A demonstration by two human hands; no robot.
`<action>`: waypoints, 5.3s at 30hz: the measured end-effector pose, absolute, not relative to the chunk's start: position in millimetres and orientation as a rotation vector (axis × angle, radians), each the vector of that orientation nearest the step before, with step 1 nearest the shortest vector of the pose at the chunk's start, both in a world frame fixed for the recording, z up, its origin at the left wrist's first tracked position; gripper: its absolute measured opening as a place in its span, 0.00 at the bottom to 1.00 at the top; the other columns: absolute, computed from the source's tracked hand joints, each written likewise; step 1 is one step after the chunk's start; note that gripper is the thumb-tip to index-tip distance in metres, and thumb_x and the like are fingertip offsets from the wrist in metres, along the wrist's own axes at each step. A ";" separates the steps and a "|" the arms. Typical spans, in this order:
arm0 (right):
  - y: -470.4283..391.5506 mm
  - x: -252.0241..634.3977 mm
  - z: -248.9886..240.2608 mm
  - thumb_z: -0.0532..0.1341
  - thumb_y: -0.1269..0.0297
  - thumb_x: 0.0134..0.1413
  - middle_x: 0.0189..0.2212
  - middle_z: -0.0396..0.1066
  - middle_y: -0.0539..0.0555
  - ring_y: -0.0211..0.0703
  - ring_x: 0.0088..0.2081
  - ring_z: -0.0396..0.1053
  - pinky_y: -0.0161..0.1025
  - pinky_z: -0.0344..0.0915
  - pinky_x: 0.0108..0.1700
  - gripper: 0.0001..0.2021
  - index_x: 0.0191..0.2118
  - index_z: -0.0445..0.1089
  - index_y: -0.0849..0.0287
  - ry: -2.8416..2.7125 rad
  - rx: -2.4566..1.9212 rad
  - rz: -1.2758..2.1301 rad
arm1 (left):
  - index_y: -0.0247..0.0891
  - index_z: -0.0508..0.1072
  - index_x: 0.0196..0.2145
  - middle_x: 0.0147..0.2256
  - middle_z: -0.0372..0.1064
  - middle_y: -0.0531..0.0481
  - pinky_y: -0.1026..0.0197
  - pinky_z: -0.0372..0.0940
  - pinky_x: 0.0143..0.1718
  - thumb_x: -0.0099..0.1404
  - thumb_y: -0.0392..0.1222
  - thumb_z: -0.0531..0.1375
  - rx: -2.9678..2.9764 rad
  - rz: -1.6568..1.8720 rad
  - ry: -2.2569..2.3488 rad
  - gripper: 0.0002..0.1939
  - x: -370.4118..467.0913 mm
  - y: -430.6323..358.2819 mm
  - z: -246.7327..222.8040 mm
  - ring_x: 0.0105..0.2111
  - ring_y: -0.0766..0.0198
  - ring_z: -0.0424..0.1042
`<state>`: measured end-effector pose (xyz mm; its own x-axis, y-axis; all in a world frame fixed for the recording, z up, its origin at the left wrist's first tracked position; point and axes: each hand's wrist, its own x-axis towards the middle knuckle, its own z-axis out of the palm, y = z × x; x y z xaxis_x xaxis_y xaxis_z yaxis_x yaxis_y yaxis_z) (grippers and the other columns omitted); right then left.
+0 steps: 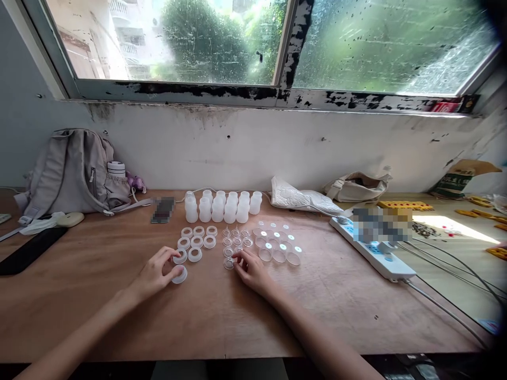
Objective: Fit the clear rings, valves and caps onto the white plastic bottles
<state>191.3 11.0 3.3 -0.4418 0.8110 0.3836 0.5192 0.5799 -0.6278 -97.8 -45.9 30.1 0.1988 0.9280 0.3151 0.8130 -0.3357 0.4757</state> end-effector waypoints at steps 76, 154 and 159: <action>-1.5 190.3 18.0 0.57 0.59 0.50 0.29 0.63 0.50 0.30 0.20 0.60 0.29 0.60 0.18 0.10 0.37 0.62 0.57 -1.518 -1.048 1.058 | 0.38 0.67 0.43 0.44 0.67 0.45 0.58 0.59 0.45 0.59 0.48 0.56 1.179 1.171 0.923 0.16 35.9 -12.7 21.9 0.46 0.57 0.64; 2.0 183.1 7.0 0.56 0.66 0.49 0.24 0.65 0.47 0.34 0.24 0.64 0.32 0.63 0.26 0.08 0.37 0.57 0.58 -1.737 -0.981 1.241 | 0.41 0.62 0.37 0.32 0.68 0.53 0.66 0.62 0.27 0.54 0.35 0.53 1.831 1.009 1.430 0.11 38.3 -20.3 18.4 0.22 0.70 0.65; -0.3 184.1 13.3 0.56 0.63 0.51 0.24 0.65 0.47 0.34 0.23 0.64 0.32 0.64 0.25 0.08 0.37 0.57 0.57 -1.718 -0.983 1.293 | 0.40 0.62 0.37 0.28 0.67 0.54 0.66 0.60 0.24 0.55 0.36 0.53 1.794 0.988 1.439 0.10 38.5 -21.2 18.8 0.20 0.70 0.64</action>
